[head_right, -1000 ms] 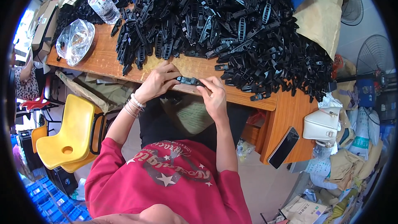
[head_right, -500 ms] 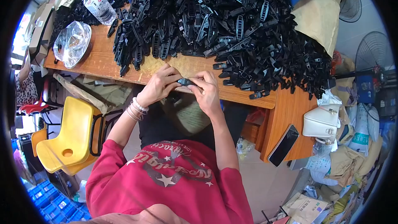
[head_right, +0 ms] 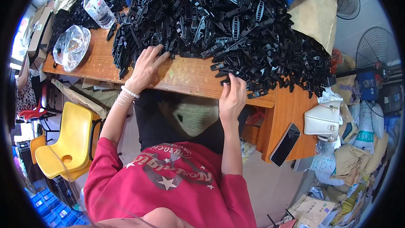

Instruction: Inspect and sort small black plastic clips/fasteners from a bin at a workbench.

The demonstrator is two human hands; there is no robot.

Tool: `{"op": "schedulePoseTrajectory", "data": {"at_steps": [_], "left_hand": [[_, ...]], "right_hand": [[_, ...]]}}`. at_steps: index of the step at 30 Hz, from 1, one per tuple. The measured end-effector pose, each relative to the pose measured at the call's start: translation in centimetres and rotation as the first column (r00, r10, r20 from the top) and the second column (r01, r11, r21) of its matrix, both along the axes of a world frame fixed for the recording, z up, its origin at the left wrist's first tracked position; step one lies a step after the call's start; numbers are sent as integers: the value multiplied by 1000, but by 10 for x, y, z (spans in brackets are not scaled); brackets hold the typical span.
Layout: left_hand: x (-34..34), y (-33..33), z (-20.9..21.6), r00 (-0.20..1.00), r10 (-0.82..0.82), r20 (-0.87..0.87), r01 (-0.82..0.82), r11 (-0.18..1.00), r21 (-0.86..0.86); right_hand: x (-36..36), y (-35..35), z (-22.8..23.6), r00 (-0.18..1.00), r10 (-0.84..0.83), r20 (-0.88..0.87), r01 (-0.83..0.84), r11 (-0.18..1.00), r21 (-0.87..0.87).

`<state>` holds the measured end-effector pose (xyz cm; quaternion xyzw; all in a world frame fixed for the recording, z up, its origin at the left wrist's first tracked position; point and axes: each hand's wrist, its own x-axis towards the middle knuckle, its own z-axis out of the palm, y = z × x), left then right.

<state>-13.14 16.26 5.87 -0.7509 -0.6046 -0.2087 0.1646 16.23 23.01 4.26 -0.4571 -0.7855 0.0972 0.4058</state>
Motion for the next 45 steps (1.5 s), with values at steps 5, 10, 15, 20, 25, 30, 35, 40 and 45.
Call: {"op": "schedulePoseTrajectory", "data": {"at_steps": [5,10,15,20,25,30,35,40,45], "left_hand": [[15,-13,-16,994,-106,22,106,994,-8],[45,-28,-35,923,-164,348,134,985,109],[66,-28,-38,703,-146,696,88,989,119],[61,-28,-33,654,-113,748,76,994,84],[61,-26,-32,723,-24,690,17,1000,16],[61,-24,-30,735,-45,676,51,999,11],[57,-25,-29,728,-32,684,56,998,-13],[52,-26,-26,706,1,709,70,995,-71],[48,-27,-24,687,7,727,97,990,-101]], "right_hand": [[-12,0,-10,992,125,3,-124,991,-53],[-16,-4,-9,970,198,-141,-203,979,-22],[-19,0,2,984,177,-30,-178,984,-11],[-29,15,10,984,163,78,-163,987,-11],[-27,28,20,985,161,55,-143,961,-238],[-26,37,32,967,158,-201,-233,867,-441],[-26,7,22,807,-48,-589,-509,449,-734],[-28,-2,10,961,-60,-270,-178,611,-771],[-35,-6,4,998,35,43,-25,976,-216]]}}
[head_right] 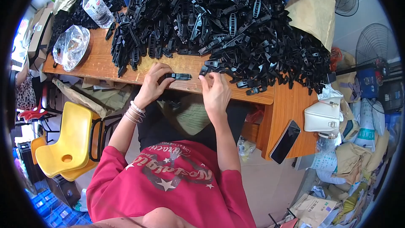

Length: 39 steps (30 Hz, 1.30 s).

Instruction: Inspect and sort small black plastic clips/fasteners from a bin at a workbench.

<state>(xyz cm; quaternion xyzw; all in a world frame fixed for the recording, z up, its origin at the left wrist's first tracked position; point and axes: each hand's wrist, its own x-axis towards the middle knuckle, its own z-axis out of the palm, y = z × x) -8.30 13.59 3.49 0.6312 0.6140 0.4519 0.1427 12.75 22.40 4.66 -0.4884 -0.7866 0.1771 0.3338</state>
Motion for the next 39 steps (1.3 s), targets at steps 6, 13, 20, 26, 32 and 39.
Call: {"op": "schedulePoseTrajectory", "data": {"at_steps": [6,13,20,26,32,39], "left_hand": [[-4,0,3,999,-33,-15,32,999,-17],[-4,0,0,999,-37,-40,36,999,-19],[-4,3,2,996,-51,-69,52,999,16],[-1,4,4,990,-114,-87,115,993,12],[-6,9,14,985,-173,11,173,983,-66],[22,67,7,900,143,-411,-95,986,136]], "right_hand": [[-26,-7,-11,991,-94,94,79,986,149],[-5,-3,-6,895,255,-366,-342,919,-195],[-1,8,4,865,358,-352,-456,853,-254],[-15,3,-7,848,441,-294,-489,866,-110],[-7,0,-12,801,389,-456,-444,896,-16],[-33,18,-16,992,114,62,-129,927,353]]}}
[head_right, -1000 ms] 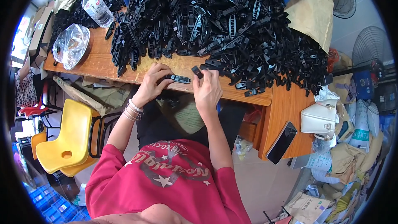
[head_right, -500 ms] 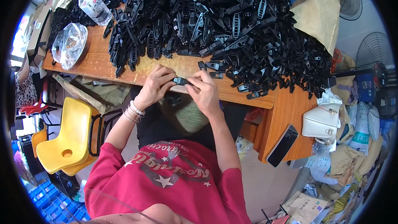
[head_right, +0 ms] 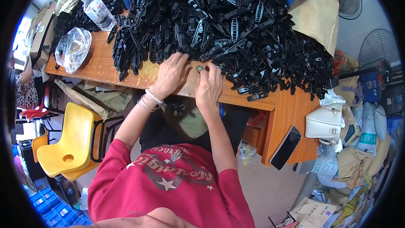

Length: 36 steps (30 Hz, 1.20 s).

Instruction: Inspect and sort small black plastic clips/fasteners from a bin at a workbench.

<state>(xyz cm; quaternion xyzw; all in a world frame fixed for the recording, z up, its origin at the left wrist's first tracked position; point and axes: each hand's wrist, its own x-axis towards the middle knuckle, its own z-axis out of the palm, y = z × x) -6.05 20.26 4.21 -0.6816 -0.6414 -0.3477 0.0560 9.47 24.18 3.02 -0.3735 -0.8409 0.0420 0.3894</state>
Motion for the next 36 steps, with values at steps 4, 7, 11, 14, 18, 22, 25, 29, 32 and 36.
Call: {"op": "schedulePoseTrajectory", "data": {"at_steps": [4,7,11,14,18,22,25,29,32,36], "left_hand": [[4,2,-2,996,77,-37,-78,997,-10],[3,-1,0,997,43,-62,-38,997,70],[3,-13,6,997,35,-63,-39,997,-66],[6,-32,8,998,37,54,-26,982,-187],[2,-45,11,980,10,199,52,952,-302],[-5,-41,14,988,-125,94,135,986,-101],[-3,-40,17,986,-164,1,163,984,-74],[12,-45,14,960,-198,197,237,951,-201],[6,-46,9,940,-131,315,193,966,-173],[-6,-47,4,925,-173,338,218,971,-98]], "right_hand": [[3,-10,4,990,98,-106,-98,995,6],[10,-28,9,908,-25,-418,-230,804,-548],[21,-34,12,942,54,-331,-209,866,-454],[33,-35,11,976,86,-200,-154,922,-354],[42,-39,9,992,60,-112,-95,936,-339],[43,-40,9,991,46,-123,-88,930,-356],[44,-39,10,972,50,-228,-142,901,-410],[48,-36,12,958,103,-268,-226,845,-484],[56,-32,17,952,89,-293,-245,796,-554],[58,-27,20,954,108,-278,-261,755,-602]]}}
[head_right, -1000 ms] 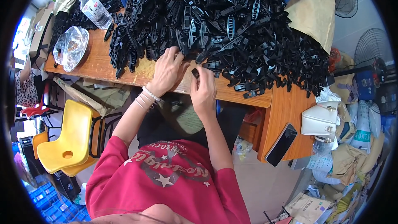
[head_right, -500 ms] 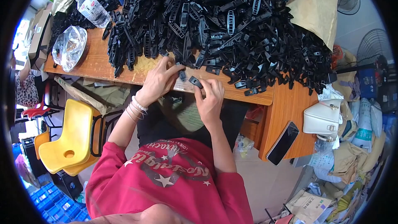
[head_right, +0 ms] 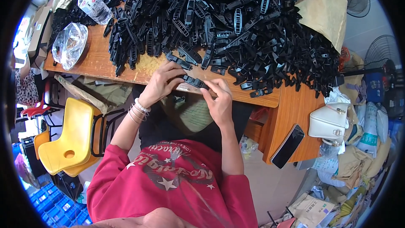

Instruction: Inspect and sort small black plastic clips/fasteners from a bin at a workbench.

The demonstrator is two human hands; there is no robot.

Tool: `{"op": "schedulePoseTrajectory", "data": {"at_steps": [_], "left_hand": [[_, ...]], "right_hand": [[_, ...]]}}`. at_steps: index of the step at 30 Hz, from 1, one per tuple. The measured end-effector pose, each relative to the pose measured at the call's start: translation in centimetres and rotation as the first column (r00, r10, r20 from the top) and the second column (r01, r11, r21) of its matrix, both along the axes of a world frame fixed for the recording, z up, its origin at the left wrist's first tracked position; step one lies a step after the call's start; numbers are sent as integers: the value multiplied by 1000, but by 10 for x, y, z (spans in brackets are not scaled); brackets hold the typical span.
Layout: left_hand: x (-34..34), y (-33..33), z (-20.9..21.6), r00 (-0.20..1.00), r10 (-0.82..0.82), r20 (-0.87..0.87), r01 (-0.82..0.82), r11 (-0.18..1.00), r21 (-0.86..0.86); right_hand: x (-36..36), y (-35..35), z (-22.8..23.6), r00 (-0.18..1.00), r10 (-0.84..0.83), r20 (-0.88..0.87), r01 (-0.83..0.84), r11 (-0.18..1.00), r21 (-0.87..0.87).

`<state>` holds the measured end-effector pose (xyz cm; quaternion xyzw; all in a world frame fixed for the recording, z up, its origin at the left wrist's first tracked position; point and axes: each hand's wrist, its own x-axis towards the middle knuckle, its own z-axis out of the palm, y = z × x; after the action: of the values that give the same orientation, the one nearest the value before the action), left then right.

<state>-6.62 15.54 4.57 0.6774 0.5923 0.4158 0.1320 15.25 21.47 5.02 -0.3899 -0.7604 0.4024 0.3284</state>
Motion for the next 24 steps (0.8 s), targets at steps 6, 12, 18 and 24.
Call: {"op": "schedulePoseTrajectory", "data": {"at_steps": [6,12,18,24], "left_hand": [[5,0,-4,998,-53,44,53,999,4],[-5,-3,3,991,35,131,-29,999,-43],[-5,3,7,969,56,-240,-44,998,55],[-4,-12,7,990,134,41,-130,987,-97]], "right_hand": [[-13,1,-6,999,40,-28,-38,997,68],[-1,7,-8,996,-54,-64,58,997,59],[-14,31,-12,955,-254,155,117,800,589],[-24,5,-8,955,-183,-234,158,980,-120]]}}
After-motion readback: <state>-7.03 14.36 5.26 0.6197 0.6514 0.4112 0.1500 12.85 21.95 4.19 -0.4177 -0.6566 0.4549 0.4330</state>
